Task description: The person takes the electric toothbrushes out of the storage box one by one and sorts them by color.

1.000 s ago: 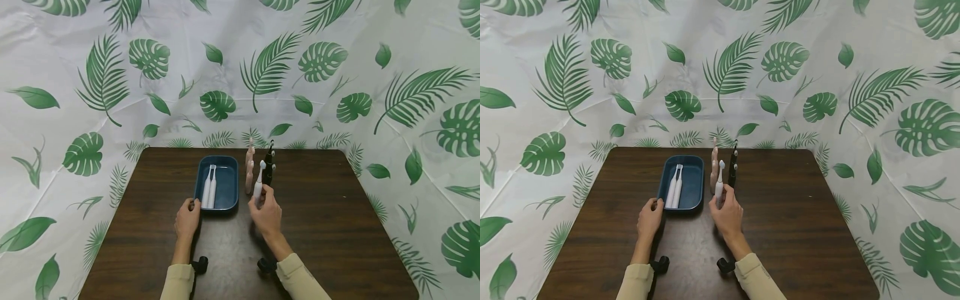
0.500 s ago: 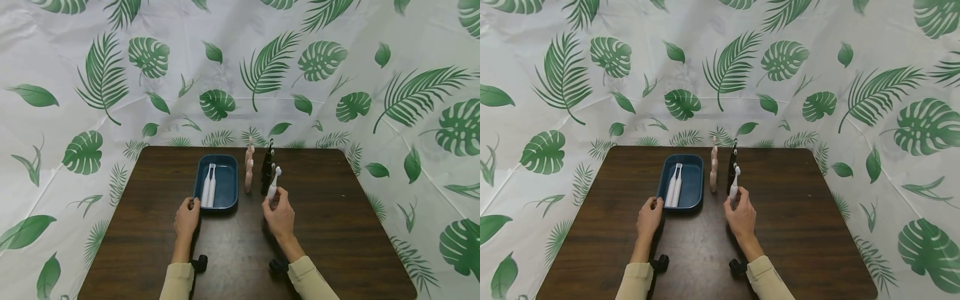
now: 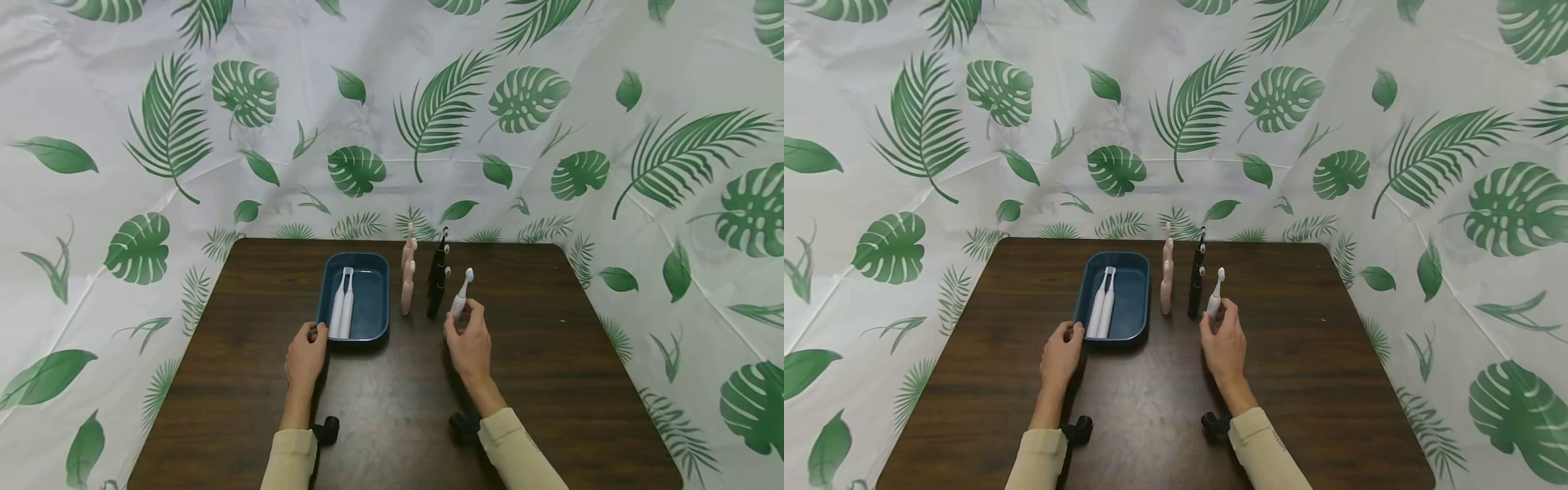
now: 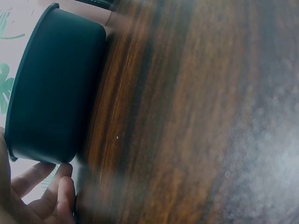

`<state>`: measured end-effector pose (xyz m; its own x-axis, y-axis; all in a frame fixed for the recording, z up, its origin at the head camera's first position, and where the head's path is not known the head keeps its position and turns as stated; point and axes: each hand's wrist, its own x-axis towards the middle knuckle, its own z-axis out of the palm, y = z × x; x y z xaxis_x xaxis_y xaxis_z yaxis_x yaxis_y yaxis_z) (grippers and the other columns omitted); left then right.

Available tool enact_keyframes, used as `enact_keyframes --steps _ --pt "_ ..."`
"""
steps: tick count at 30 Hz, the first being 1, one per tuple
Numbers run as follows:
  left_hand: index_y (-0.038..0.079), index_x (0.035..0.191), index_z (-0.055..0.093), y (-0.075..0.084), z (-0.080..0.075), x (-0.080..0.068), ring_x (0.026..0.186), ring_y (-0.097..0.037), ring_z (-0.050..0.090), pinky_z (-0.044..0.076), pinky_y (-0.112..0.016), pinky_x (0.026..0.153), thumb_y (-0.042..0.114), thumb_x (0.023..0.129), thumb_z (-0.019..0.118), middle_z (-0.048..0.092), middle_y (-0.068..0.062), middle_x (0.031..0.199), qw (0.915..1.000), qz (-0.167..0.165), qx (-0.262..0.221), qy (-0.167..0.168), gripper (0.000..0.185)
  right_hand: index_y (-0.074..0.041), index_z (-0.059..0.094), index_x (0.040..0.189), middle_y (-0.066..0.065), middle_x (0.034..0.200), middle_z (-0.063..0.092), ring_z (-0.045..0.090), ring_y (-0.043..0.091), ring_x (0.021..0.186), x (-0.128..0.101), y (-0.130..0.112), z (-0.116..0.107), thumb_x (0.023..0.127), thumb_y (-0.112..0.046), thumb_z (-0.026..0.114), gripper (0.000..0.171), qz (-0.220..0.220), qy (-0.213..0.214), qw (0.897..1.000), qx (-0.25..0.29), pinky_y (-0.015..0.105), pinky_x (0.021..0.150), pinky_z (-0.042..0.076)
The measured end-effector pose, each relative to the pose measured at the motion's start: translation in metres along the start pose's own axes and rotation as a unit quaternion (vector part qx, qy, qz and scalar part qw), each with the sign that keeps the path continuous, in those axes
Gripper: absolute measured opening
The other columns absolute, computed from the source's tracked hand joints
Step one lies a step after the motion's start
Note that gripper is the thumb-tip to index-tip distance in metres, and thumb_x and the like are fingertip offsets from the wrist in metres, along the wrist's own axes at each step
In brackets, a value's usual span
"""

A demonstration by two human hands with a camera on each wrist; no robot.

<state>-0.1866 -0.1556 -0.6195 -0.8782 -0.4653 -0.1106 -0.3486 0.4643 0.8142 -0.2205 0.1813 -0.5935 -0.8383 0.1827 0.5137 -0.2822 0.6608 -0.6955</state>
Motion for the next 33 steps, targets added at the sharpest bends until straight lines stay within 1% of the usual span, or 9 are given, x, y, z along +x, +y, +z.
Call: enact_keyframes --steps 3,5,10,12,14,21,28,33 --pt "0.022 0.133 0.071 0.000 0.000 -0.001 0.111 -0.036 0.070 0.048 -0.061 0.094 0.060 0.106 0.048 0.077 -0.007 0.118 1.0000 0.001 0.001 0.001 0.052 -0.005 0.052 0.137 0.014 0.114 0.071 0.074 0.027 0.096 0.009 0.006 0.000 0.100 -0.014 0.075 0.044 0.007 -0.007 1.000 0.010 0.037 0.070 0.063" --pt "0.022 0.133 0.071 0.001 -0.001 -0.001 0.111 -0.036 0.070 0.048 -0.061 0.094 0.060 0.106 0.049 0.077 -0.007 0.118 1.0000 0.002 -0.002 0.001 0.052 -0.005 0.051 0.137 0.015 0.117 0.070 0.074 0.029 0.101 0.018 0.009 0.001 0.100 -0.013 0.074 0.044 0.023 -0.020 0.999 0.018 0.040 0.074 0.063" --pt "0.023 0.132 0.070 0.001 -0.001 -0.001 0.111 -0.035 0.069 0.048 -0.061 0.095 0.059 0.106 0.049 0.076 -0.007 0.119 1.0000 -0.001 -0.006 -0.001 0.050 -0.007 0.047 0.136 0.018 0.125 0.068 0.071 0.034 0.113 0.039 0.016 0.001 0.102 -0.013 0.072 0.043 0.076 -0.058 0.995 0.040 0.050 0.086 0.055" --pt "0.024 0.131 0.071 0.001 -0.001 0.000 0.110 -0.035 0.069 0.047 -0.061 0.095 0.059 0.106 0.049 0.076 -0.006 0.119 1.0000 -0.005 -0.006 0.001 0.048 -0.007 0.046 0.136 0.019 0.127 0.066 0.070 0.036 0.116 0.046 0.019 0.002 0.103 -0.013 0.071 0.043 0.088 -0.068 0.993 0.046 0.051 0.090 0.052" --pt "0.024 0.131 0.071 0.001 -0.001 0.000 0.111 -0.035 0.069 0.047 -0.060 0.096 0.059 0.105 0.050 0.076 -0.006 0.119 1.0000 -0.007 -0.005 0.003 0.048 -0.006 0.045 0.137 0.020 0.129 0.065 0.069 0.038 0.118 0.053 0.022 0.004 0.103 -0.013 0.070 0.043 0.097 -0.077 0.991 0.050 0.053 0.093 0.052" --pt "0.021 0.137 0.069 0.000 0.000 0.000 0.118 -0.038 0.067 0.048 -0.064 0.096 0.058 0.106 0.049 0.071 -0.009 0.127 1.0000 0.003 0.007 0.004 0.052 -0.005 0.042 0.137 0.023 0.133 0.062 0.067 0.042 0.123 0.070 0.033 0.009 0.103 -0.013 0.070 0.045 0.141 -0.091 0.984 0.055 0.058 0.097 0.053" --pt "0.021 0.137 0.069 -0.002 0.001 0.001 0.118 -0.037 0.066 0.049 -0.063 0.097 0.058 0.106 0.050 0.069 -0.009 0.128 0.9999 0.001 0.012 0.010 0.052 -0.005 0.042 0.137 0.024 0.133 0.063 0.067 0.043 0.122 0.090 0.042 0.020 0.103 -0.011 0.070 0.045 0.142 -0.098 0.984 0.053 0.059 0.096 0.055" --pt "0.020 0.139 0.068 -0.001 -0.001 0.002 0.123 -0.038 0.065 0.047 -0.065 0.100 0.057 0.106 0.050 0.069 -0.010 0.133 1.0000 0.001 0.009 0.004 0.053 -0.005 0.042 0.136 0.025 0.131 0.062 0.067 0.043 0.122 0.103 0.046 0.028 0.101 -0.009 0.070 0.045 0.147 -0.091 0.983 0.059 0.059 0.097 0.054"
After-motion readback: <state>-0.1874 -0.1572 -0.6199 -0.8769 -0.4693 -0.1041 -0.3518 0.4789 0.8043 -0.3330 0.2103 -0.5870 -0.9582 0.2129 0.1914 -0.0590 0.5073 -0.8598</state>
